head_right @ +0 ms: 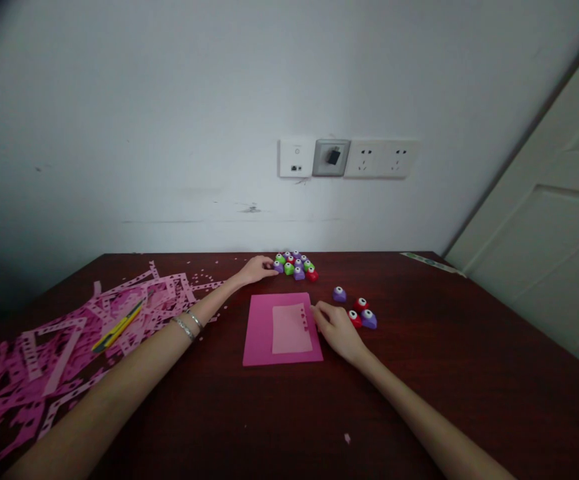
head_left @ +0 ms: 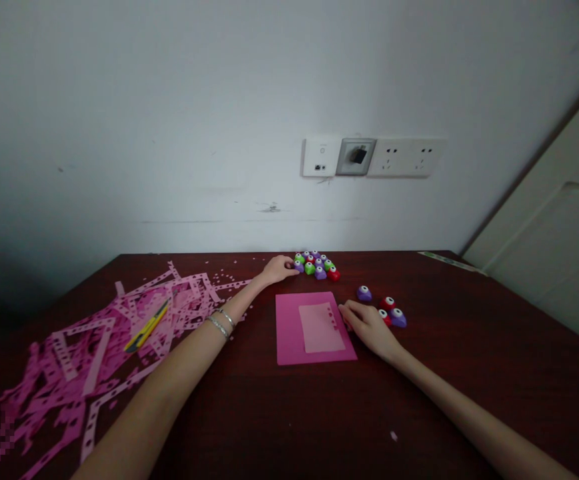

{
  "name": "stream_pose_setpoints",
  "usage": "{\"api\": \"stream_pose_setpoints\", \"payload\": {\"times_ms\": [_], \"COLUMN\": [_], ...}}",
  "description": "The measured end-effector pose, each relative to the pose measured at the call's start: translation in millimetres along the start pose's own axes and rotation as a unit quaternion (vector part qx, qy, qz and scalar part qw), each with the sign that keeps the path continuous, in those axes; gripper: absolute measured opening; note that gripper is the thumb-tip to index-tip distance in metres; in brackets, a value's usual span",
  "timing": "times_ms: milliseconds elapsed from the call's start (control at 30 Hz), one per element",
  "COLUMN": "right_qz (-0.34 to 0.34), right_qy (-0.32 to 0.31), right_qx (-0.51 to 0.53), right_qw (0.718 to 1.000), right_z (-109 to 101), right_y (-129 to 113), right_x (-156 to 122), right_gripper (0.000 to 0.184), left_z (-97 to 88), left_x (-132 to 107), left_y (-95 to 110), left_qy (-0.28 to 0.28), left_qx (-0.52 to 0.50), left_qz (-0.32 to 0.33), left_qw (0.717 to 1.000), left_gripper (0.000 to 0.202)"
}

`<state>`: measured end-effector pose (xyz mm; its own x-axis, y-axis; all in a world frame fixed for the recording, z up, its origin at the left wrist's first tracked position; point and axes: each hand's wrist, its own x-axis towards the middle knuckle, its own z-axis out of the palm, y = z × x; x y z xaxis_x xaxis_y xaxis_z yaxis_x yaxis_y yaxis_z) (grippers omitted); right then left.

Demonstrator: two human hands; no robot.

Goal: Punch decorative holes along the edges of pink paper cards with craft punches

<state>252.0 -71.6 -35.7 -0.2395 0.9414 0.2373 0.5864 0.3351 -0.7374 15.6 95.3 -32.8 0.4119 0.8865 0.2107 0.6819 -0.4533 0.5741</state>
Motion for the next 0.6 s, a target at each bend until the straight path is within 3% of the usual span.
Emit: {"api": "stream_pose_setpoints", "payload": {"times_ms": [300,600], "right_qz": [-0.001,-0.003], "right_qy": [0.0,-0.002], "right_qx": [-0.002,-0.004], "right_qw": [1.0,1.0], "right_z": [0,-1], "right_y": [1,-3], "right_x": [0,0], "right_gripper": [0.035,0.035], "left_z": [-10.1,-37.6], "left_x": [-11,-65], "left_y": [13,61], "left_qy": [0.037,0.034], "left_qx": [-0.069,-0.097], "left_qz": [0.007,0.062], "left_qw": [0.997,0.993], "left_gripper": [0.033,0.029]}}
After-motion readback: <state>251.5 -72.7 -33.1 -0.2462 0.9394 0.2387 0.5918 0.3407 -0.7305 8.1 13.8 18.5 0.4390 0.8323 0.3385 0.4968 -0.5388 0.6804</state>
